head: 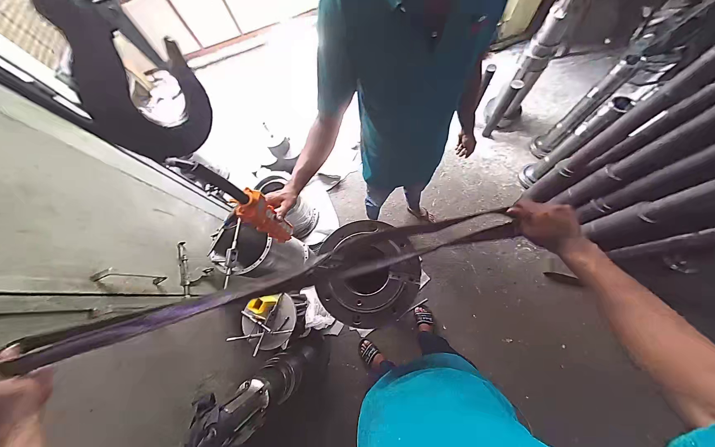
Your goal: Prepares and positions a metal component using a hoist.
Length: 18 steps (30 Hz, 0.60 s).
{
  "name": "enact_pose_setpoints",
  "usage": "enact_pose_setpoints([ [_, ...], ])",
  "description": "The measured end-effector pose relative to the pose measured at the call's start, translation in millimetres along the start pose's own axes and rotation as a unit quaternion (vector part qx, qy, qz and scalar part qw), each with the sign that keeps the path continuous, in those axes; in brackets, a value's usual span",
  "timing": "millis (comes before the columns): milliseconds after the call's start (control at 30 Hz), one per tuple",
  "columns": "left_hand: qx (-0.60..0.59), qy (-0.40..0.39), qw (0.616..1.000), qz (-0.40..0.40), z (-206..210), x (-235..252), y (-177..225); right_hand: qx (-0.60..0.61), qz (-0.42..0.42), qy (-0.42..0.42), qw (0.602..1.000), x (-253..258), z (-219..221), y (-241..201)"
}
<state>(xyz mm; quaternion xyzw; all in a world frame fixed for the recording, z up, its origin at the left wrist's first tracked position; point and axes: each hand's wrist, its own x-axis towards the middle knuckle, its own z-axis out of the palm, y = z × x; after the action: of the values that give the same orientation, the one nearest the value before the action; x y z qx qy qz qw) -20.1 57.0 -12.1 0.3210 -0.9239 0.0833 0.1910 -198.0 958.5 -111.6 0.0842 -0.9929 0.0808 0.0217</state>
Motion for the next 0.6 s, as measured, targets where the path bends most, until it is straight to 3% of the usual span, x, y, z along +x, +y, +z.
enact_pose_setpoints([
  [33,-0.010,-0.027,0.999,-0.018,-2,-5,28,-0.023,0.018,0.034,0.999,24,-2,-2],
  [100,-0.014,-0.058,0.995,-0.076,9,-7,72,-0.062,0.096,0.025,0.993,77,-2,-18],
  [167,-0.035,-0.083,0.988,-0.122,46,-10,104,-0.076,0.176,-0.038,0.981,126,12,-37],
  [300,-0.069,-0.186,0.959,-0.201,132,-62,143,-0.051,0.203,-0.105,0.972,173,81,-64],
  [433,-0.131,-0.276,0.918,-0.253,155,-148,154,-0.042,0.227,-0.183,0.956,113,139,-39],
  [500,-0.201,-0.259,0.901,-0.285,140,-201,154,-0.015,0.262,-0.176,0.949,45,153,-9],
  [600,-0.376,-0.175,0.853,-0.315,117,-296,176,0.053,0.323,-0.162,0.931,-65,152,-6],
])
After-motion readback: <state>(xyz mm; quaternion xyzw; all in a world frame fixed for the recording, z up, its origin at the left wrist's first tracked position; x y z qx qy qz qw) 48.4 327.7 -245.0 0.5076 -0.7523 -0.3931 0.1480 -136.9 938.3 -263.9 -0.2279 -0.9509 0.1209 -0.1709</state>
